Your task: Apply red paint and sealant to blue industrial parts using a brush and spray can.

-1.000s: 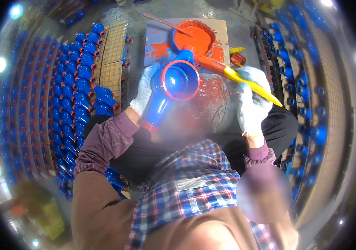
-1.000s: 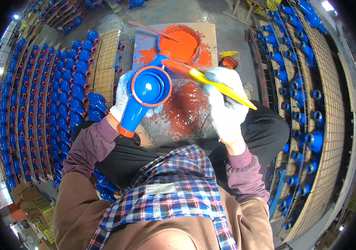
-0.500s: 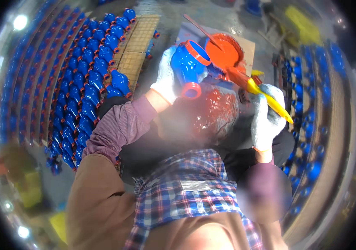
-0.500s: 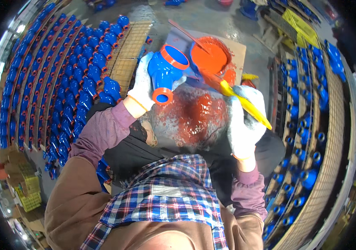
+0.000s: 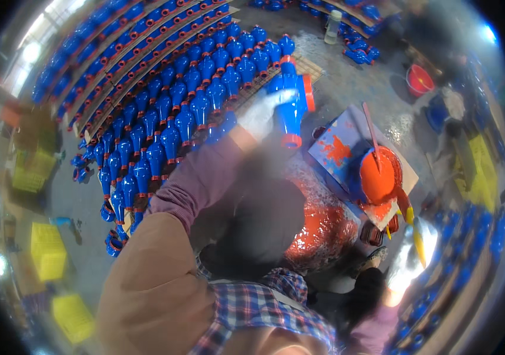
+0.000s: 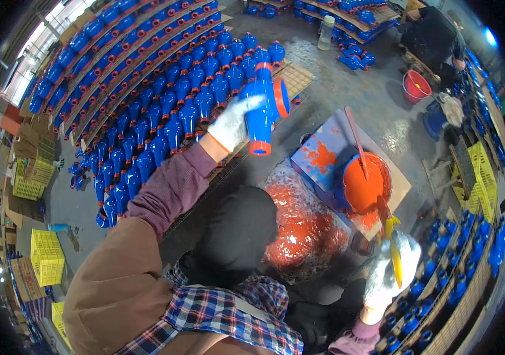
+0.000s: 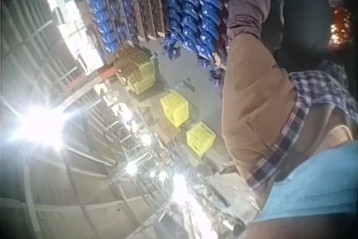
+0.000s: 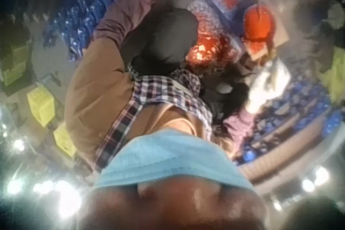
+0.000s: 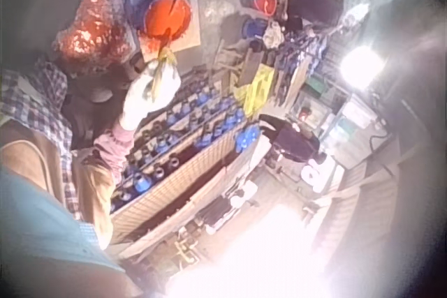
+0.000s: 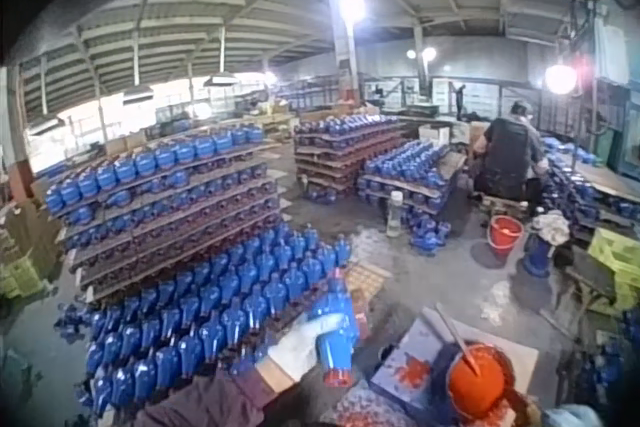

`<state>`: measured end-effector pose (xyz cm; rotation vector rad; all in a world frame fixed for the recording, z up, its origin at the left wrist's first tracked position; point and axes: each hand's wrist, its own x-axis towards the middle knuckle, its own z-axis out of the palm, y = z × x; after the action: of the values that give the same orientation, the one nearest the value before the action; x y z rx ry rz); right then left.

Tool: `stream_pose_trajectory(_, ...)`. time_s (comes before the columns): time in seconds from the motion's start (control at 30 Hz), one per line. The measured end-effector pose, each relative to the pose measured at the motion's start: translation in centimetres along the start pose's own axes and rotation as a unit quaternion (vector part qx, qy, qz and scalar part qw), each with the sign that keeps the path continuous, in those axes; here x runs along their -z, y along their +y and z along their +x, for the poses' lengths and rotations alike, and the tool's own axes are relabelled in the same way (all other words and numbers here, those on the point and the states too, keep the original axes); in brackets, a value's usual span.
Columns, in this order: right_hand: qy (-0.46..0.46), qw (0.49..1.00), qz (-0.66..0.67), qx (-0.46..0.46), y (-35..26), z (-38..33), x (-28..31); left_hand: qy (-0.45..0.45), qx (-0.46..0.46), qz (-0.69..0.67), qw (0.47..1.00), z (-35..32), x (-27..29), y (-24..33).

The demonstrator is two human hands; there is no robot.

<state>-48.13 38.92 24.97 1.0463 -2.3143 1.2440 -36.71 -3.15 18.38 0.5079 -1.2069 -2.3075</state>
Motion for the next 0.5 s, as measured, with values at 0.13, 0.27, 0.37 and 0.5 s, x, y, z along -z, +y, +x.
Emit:
stream_pose_trajectory(0.13,-0.037,0.999,-0.016,0.007,0.7,1.0,0.4,0.119,0.015,0.086,0.989,1.7,4.7,-5.5)
stream_pose_trajectory(0.27,-0.093,0.987,-0.111,0.066,1.8,3.4,1.0,0.214,0.078,0.270,0.935,3.3,8.1,-7.6)
stream_pose_trajectory(0.37,-0.106,0.985,-0.115,0.069,3.6,5.1,-0.3,0.234,0.082,0.489,0.836,5.9,10.3,-7.4)
stream_pose_trajectory(0.5,-0.111,0.985,-0.123,0.045,5.5,6.3,-1.2,0.220,0.138,0.750,0.609,10.5,14.3,-8.0)
